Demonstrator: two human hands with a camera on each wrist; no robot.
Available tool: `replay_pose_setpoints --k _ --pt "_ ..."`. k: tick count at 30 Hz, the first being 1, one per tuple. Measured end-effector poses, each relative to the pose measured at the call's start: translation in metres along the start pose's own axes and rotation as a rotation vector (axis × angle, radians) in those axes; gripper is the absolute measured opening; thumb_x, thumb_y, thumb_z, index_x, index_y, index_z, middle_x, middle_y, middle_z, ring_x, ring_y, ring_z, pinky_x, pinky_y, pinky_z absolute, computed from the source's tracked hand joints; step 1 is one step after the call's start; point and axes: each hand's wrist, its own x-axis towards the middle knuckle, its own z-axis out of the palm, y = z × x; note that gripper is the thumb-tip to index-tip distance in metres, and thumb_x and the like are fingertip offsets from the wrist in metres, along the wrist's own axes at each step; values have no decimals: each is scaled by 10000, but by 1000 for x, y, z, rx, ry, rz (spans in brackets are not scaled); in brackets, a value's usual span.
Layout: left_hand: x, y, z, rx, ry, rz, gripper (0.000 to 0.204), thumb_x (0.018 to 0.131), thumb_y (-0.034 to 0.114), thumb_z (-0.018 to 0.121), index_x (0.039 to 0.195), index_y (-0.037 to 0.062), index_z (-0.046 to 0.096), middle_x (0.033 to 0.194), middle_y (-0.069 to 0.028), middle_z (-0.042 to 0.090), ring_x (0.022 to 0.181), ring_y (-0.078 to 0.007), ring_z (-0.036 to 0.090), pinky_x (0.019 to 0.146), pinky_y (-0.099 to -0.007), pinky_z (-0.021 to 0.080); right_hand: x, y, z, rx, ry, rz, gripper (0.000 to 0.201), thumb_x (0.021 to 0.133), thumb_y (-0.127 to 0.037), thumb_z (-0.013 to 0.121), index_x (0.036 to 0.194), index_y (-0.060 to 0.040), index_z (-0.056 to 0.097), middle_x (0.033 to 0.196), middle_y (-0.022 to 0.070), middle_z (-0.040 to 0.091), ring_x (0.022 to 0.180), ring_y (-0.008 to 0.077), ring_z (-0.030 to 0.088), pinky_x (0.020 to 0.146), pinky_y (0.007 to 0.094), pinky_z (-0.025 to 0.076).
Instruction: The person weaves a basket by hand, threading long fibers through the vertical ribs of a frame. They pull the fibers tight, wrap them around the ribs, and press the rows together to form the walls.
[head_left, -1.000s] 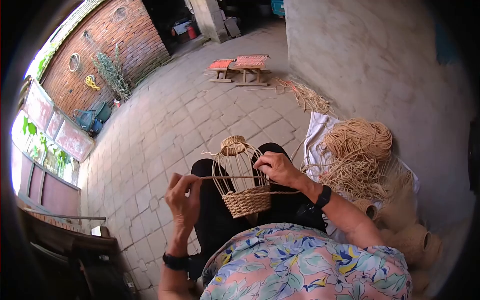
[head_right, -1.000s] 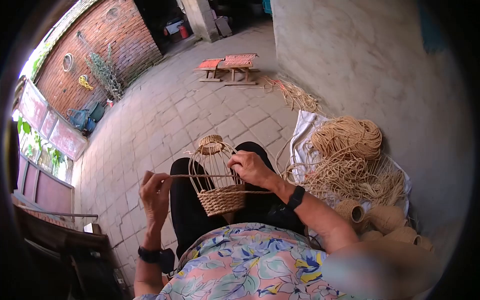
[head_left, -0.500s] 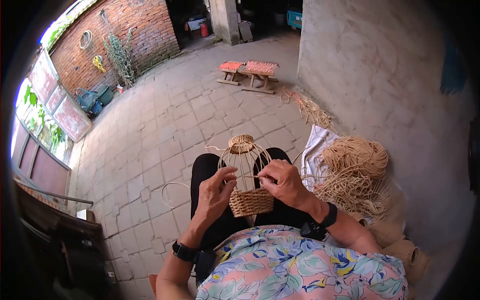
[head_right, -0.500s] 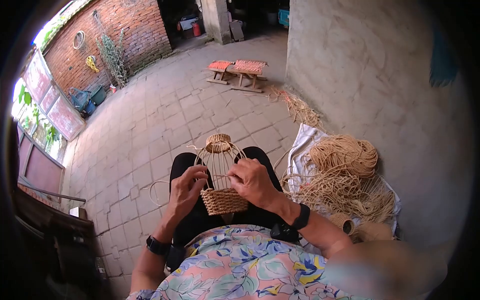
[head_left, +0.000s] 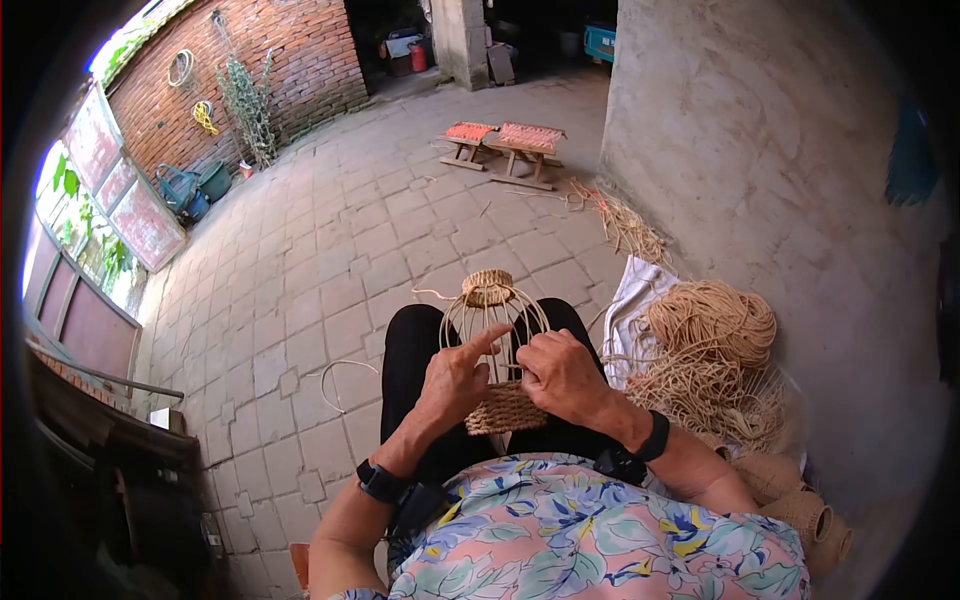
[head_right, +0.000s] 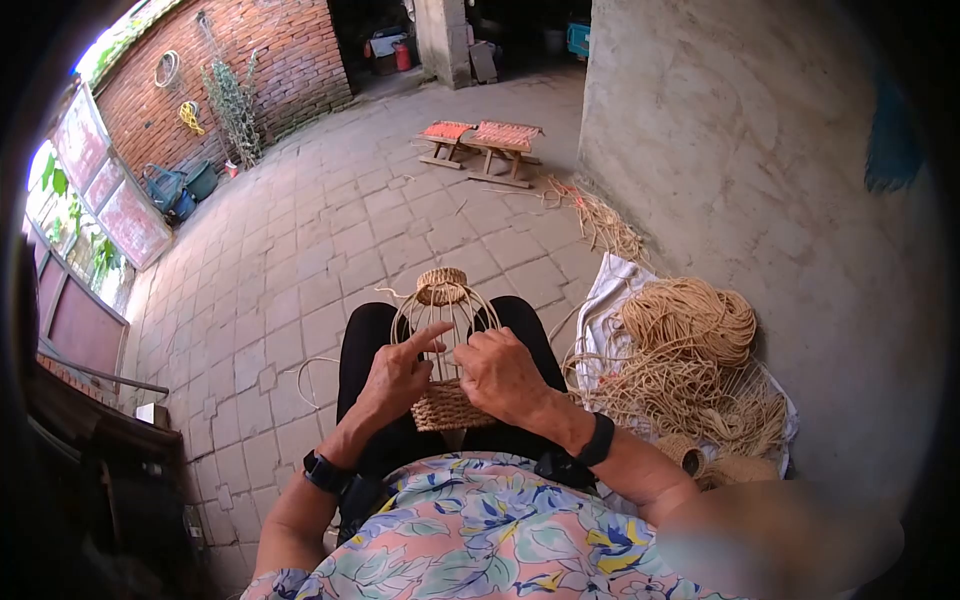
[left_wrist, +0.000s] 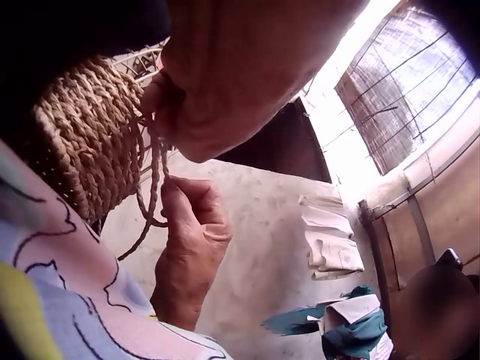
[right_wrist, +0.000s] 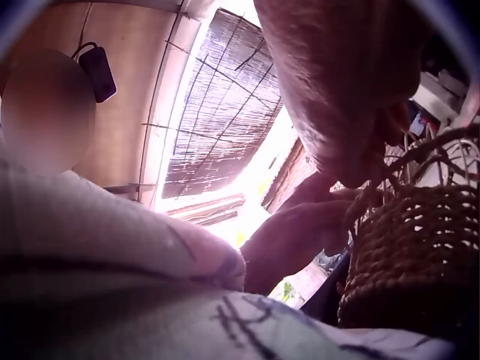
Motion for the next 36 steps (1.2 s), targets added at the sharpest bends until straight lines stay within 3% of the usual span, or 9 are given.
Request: replay_pose_setpoints --k 6,8,12,15,17,21,28,30,36 --pt "1 -1 2 31 -91 -46 548 727 -31 552 1243 154 564 855 -139 685 729 -311 670 658 -380 534 7 4 13 85 9 -4 120 707 -85 643 782 -34 564 733 136 571 744 311 585 677 416 451" --pt "-2 -7 5 -6 -10 14 496 732 -29 575 1201 132 580 795 -125 677 709 -297 670 632 -372 528 12 5 9 510 -73 251 192 765 -173 681 795 -29 558 706 150 611 693 341 617 622 419 475" --pt "-9 -1 1 45 103 5 455 731 -48 577 1154 119 592 768 -115 670 691 -286 668 612 -365 525 28 16 21 230 -11 471 347 812 -382 673 787 -53 565 633 140 619 631 357 632 569 424 484" --pt "-15 -3 -20 98 306 -16 382 749 -59 573 1094 102 607 694 -39 630 552 -98 549 523 -243 443 32 23 32 140 -14 508 317 791 -341 669 749 -47 558 629 155 611 628 355 631 556 424 481" --pt "-21 -7 -39 129 323 -157 392 740 -69 573 1091 103 605 702 -30 634 543 -84 534 517 -234 435 32 37 47 119 10 459 276 775 -298 663 731 -46 559 620 158 604 621 355 628 550 425 479" --pt "-30 -21 -38 -348 24 -365 297 819 -23 541 1103 49 592 766 -104 663 623 -123 598 553 -276 483 29 44 46 244 123 366 187 738 -192 621 688 -26 550 581 163 573 576 352 604 527 416 465" --pt "-20 -10 -18 -108 -129 -133 231 891 183 542 967 -15 632 779 -110 673 563 -166 592 519 -293 465 16 61 41 562 103 428 206 789 -136 602 701 20 499 543 81 452 513 110 434 493 300 399" --pt "-17 -3 -13 62 -134 -121 207 859 163 567 888 -26 644 708 -156 651 596 -237 630 588 -336 495 14 64 45 605 94 447 201 789 -132 600 700 19 502 542 68 450 524 98 436 494 296 398" --pt "-9 -7 -14 -95 -214 -153 182 807 126 590 892 -25 646 704 -112 647 628 -166 630 622 -298 507 1 79 45 777 35 535 299 858 -266 653 817 1 525 590 26 492 560 84 459 521 280 410"
